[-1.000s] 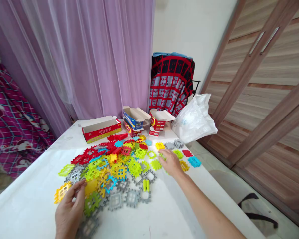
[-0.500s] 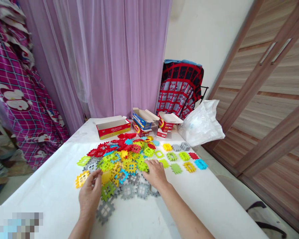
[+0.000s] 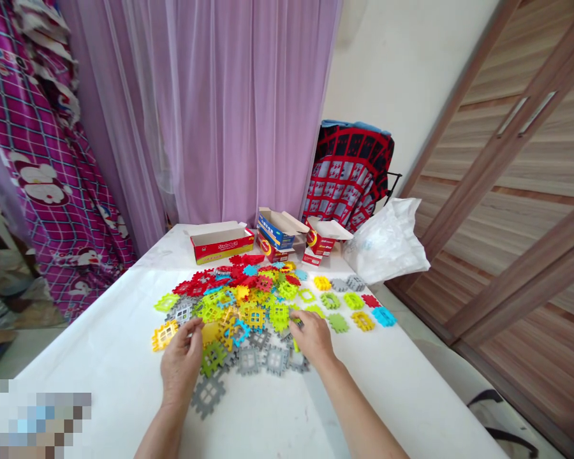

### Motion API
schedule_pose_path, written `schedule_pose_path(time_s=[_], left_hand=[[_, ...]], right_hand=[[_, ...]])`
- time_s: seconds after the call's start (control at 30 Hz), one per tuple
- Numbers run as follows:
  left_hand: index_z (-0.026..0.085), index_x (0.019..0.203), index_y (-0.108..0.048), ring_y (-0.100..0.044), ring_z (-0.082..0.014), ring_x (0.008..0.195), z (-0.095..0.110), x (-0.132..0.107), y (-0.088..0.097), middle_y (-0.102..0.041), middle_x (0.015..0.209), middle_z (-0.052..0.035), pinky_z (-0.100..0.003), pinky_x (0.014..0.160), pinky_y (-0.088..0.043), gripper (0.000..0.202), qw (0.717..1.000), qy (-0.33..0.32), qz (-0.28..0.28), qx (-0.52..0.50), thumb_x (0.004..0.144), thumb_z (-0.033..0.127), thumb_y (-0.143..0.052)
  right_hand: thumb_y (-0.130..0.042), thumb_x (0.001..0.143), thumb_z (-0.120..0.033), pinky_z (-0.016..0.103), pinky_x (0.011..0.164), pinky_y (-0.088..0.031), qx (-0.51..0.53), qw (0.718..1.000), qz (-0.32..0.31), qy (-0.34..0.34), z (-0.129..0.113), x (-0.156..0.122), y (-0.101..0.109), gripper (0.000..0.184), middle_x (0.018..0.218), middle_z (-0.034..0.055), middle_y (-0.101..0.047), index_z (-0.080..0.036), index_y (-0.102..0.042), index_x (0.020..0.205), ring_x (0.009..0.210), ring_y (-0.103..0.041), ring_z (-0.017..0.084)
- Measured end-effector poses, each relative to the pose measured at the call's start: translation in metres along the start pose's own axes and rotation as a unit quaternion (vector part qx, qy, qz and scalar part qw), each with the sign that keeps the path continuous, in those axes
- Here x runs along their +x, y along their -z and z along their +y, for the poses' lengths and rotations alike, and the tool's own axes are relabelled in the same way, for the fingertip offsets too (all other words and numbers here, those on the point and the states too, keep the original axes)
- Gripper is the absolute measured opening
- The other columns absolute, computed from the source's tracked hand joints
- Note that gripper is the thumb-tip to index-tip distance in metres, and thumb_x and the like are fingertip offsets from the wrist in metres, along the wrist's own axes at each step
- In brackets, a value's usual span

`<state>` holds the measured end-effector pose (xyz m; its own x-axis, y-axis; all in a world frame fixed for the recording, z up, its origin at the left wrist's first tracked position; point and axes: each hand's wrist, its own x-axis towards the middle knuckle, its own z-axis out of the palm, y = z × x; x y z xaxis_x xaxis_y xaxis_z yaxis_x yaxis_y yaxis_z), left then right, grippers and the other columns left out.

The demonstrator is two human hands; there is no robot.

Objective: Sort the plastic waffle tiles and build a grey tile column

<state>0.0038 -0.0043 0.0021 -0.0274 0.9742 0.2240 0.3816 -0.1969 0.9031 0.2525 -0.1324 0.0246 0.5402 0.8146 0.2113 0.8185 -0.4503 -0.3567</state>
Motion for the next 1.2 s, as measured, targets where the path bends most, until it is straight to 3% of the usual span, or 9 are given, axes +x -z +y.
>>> schedule_pose_path(time_s=[0.2, 0.43, 0.53, 0.6, 0.67, 0.73, 0.83, 1.03, 1.2], left_hand=[[0.024, 0.093, -0.071, -0.061, -0.0164, 0.057, -0.001, 0.001, -0.001, -0.076, 0.081, -0.0026, -0.027, 0.051, -0.048, 0.037, 1.0, 0.003, 0.0, -0.002, 0.074, 0.048, -0.05], [0.024, 0.093, -0.071, -0.061, -0.0165, 0.056, 0.001, 0.001, -0.001, -0.076, 0.08, -0.0028, -0.027, 0.051, -0.048, 0.038, 1.0, 0.004, -0.002, -0.004, 0.073, 0.048, -0.05], [0.024, 0.091, -0.071, -0.061, -0.0163, 0.056, 0.0, 0.001, -0.001, -0.076, 0.08, -0.0023, -0.026, 0.051, -0.048, 0.036, 1.0, 0.005, -0.001, -0.005, 0.073, 0.048, -0.051], [0.024, 0.091, -0.071, -0.061, -0.0163, 0.056, 0.0, 0.001, -0.002, -0.076, 0.08, -0.0023, -0.026, 0.051, -0.048, 0.035, 1.0, 0.005, 0.0, -0.004, 0.073, 0.047, -0.051], [0.024, 0.092, -0.071, -0.062, -0.0165, 0.057, 0.0, 0.0, -0.002, -0.076, 0.081, -0.0025, -0.026, 0.051, -0.048, 0.036, 1.0, 0.005, -0.001, -0.004, 0.074, 0.047, -0.051], [0.024, 0.093, -0.071, -0.062, -0.0168, 0.058, 0.001, 0.0, -0.001, -0.076, 0.082, -0.0028, -0.027, 0.052, -0.049, 0.036, 1.0, 0.005, -0.001, -0.004, 0.073, 0.047, -0.051], [0.023, 0.094, -0.07, -0.063, -0.0169, 0.059, 0.003, 0.0, 0.0, -0.076, 0.083, -0.003, -0.027, 0.054, -0.05, 0.037, 1.0, 0.005, 0.0, -0.005, 0.074, 0.047, -0.05], [0.024, 0.093, -0.07, -0.062, -0.0165, 0.058, 0.003, 0.0, -0.001, -0.076, 0.081, -0.0019, -0.027, 0.052, -0.048, 0.036, 1.0, 0.014, -0.004, -0.004, 0.074, 0.047, -0.05], [0.024, 0.095, -0.071, -0.063, -0.0168, 0.061, 0.002, 0.0, -0.002, -0.076, 0.085, -0.0025, -0.027, 0.056, -0.05, 0.037, 1.0, 0.016, -0.003, 0.001, 0.074, 0.047, -0.05]], right_hand=[[-0.065, 0.08, -0.035, 0.04, 0.101, -0.036, -0.025, 0.994, -0.055, 0.093, -0.011, 0.005, 0.0, 0.052, 0.141, 0.0057, -0.056, -0.028, -0.058, 0.131, 0.129, -0.047, 0.027], [-0.05, 0.093, -0.029, 0.033, 0.089, -0.04, -0.096, 0.985, -0.092, 0.108, -0.02, 0.021, 0.015, 0.023, 0.109, 0.0062, -0.073, -0.025, -0.069, 0.105, 0.103, -0.063, 0.022], [-0.05, 0.092, -0.034, 0.029, 0.076, -0.044, -0.013, 0.998, -0.048, 0.044, -0.017, 0.023, 0.008, 0.021, 0.089, 0.0051, -0.073, -0.023, -0.067, 0.09, 0.087, -0.066, 0.021], [-0.052, 0.09, -0.038, 0.026, 0.066, -0.045, 0.117, 0.992, -0.047, -0.004, -0.018, 0.026, -0.001, 0.021, 0.079, 0.0019, -0.07, -0.022, -0.065, 0.088, 0.076, -0.066, 0.019], [-0.05, 0.091, -0.042, 0.024, 0.057, -0.046, 0.245, 0.966, -0.07, -0.04, -0.021, 0.033, -0.01, 0.026, 0.076, 0.0, -0.068, -0.021, -0.064, 0.098, 0.069, -0.067, 0.017], [-0.046, 0.093, -0.041, 0.023, 0.055, -0.048, 0.279, 0.955, -0.083, -0.06, -0.023, 0.044, -0.012, 0.032, 0.083, 0.0008, -0.07, -0.021, -0.062, 0.113, 0.068, -0.068, 0.016], [-0.045, 0.093, -0.032, 0.026, 0.069, -0.052, 0.203, 0.975, -0.059, -0.065, -0.015, 0.058, -0.002, 0.033, 0.099, 0.0037, -0.073, -0.022, -0.062, 0.12, 0.08, -0.07, 0.016], [-0.06, 0.08, -0.023, 0.035, 0.093, -0.045, 0.071, 0.995, -0.065, -0.033, 0.007, 0.047, 0.018, 0.02, 0.104, 0.0043, -0.073, -0.026, -0.074, 0.095, 0.106, -0.064, 0.024], [-0.066, 0.077, -0.031, 0.033, 0.094, -0.043, -0.096, 0.987, -0.113, 0.063, -0.002, 0.029, 0.012, 0.039, 0.118, 0.007, -0.069, -0.024, -0.068, 0.116, 0.113, -0.059, 0.025]])
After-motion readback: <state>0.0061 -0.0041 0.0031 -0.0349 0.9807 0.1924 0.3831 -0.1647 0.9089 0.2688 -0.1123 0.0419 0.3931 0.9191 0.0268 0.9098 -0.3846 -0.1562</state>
